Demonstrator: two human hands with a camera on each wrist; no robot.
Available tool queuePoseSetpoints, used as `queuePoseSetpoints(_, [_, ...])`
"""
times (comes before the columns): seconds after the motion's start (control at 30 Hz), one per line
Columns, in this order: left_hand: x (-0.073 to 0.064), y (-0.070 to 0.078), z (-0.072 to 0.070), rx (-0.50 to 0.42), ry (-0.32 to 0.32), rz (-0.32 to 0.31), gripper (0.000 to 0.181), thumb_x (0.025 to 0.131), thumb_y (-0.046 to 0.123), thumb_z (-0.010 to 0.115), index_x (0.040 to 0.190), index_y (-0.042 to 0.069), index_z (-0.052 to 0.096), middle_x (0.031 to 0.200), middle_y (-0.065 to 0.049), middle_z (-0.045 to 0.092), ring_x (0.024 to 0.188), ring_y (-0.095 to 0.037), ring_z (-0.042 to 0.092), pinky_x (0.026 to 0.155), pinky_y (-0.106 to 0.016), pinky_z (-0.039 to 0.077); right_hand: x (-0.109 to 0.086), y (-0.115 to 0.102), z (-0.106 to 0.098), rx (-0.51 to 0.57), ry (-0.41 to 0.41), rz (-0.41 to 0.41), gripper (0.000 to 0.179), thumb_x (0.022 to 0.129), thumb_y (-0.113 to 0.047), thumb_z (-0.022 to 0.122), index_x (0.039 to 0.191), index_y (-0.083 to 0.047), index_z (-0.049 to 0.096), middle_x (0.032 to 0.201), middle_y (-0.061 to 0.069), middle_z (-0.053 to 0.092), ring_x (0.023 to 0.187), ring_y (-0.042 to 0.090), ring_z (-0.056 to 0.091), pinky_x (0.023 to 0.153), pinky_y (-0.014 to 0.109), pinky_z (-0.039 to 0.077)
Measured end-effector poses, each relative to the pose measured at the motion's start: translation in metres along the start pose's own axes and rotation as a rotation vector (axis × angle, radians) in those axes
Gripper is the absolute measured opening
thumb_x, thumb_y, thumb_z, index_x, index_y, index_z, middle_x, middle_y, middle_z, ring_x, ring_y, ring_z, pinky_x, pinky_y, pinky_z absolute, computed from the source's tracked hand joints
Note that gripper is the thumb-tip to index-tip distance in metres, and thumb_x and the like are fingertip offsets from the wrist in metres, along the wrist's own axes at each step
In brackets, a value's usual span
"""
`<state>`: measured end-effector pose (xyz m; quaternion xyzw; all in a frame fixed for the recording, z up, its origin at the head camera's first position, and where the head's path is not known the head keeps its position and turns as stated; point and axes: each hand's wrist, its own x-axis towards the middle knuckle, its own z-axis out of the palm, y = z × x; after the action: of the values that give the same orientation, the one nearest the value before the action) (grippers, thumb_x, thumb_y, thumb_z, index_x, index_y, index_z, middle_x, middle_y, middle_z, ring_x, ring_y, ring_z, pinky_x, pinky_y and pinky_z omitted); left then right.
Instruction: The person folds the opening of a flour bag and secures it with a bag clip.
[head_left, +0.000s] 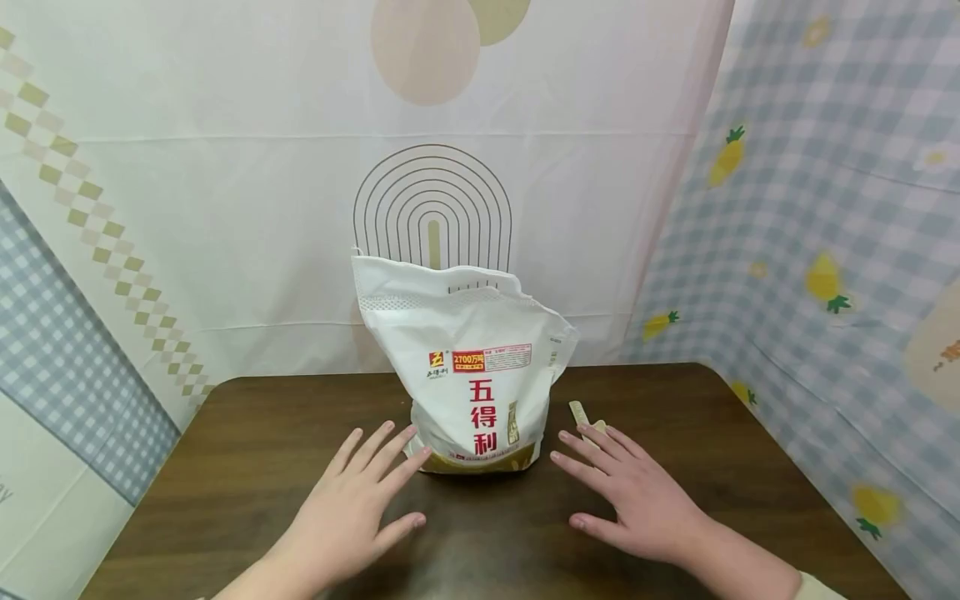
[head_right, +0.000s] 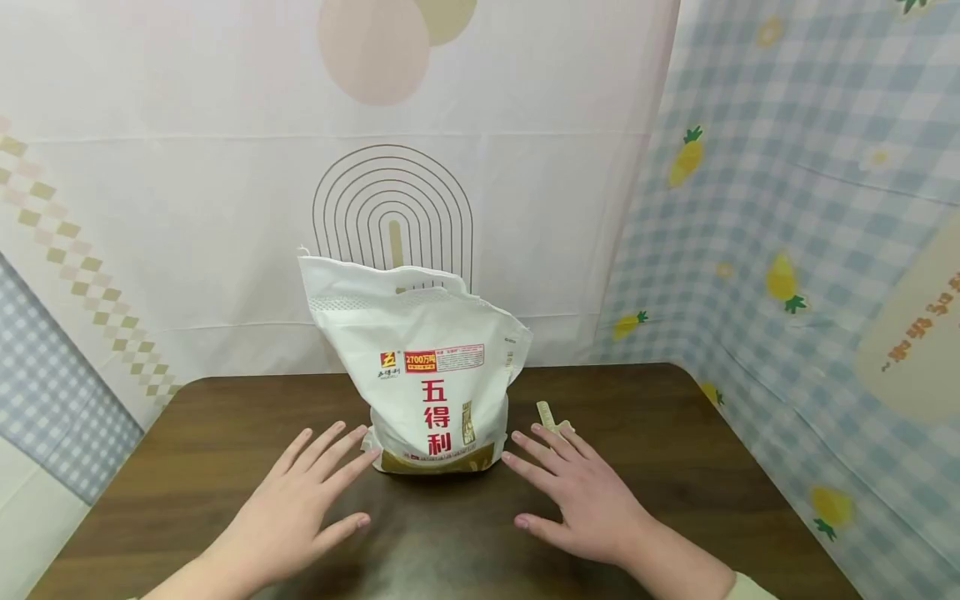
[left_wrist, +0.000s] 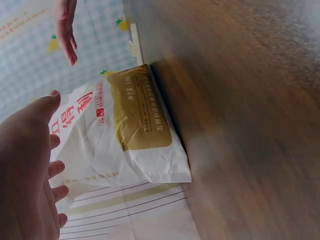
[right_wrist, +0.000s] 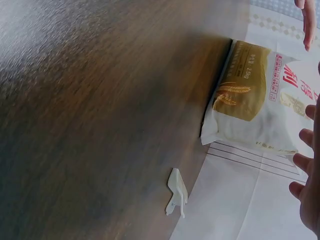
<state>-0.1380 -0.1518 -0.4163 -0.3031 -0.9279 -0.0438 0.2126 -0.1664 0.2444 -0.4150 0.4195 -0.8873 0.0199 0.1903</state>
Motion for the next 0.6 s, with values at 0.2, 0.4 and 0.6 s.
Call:
queuePoseSetpoints(0.2, [0.005,-0.001,-0.008,-0.003,0.037,-0.022,0.067,0.095,0.067,0.043,0.147,0.026,0.048,0.156,-0.002,0.038,0.146,-0.027,0.028,0.119,-0.050,0.013,0.006,-0.003,0.001,0.047,0.089,0.000,0.069,0.093,-0.055,0.059,0.153,-0.028,0.038,0.155,-0.004,0.039,0.141,0.023,0.037,0.121,0.034,0.011])
queuePoseSetpoints(0.4, [0.016,-0.001,-0.015,0.007,0.080,-0.021,0.066,0.093,0.063,0.053,0.146,0.024,0.049,0.153,-0.003,0.040,0.143,-0.028,0.031,0.118,-0.050,0.016,0.008,-0.004,0.001,0.071,0.099,0.024,0.066,0.093,-0.054,0.059,0.151,-0.028,0.041,0.152,-0.003,0.043,0.139,0.023,0.040,0.120,0.030,0.009])
queuePoseSetpoints(0.6, [0.027,0.000,-0.024,0.020,0.100,-0.038,0.065,0.094,0.063,0.050,0.146,0.025,0.048,0.151,-0.004,0.043,0.141,-0.029,0.034,0.118,-0.051,0.018,0.011,-0.003,-0.002,0.087,0.086,0.052,0.064,0.093,-0.051,0.061,0.150,-0.026,0.044,0.151,-0.002,0.045,0.136,0.025,0.044,0.115,0.041,0.024])
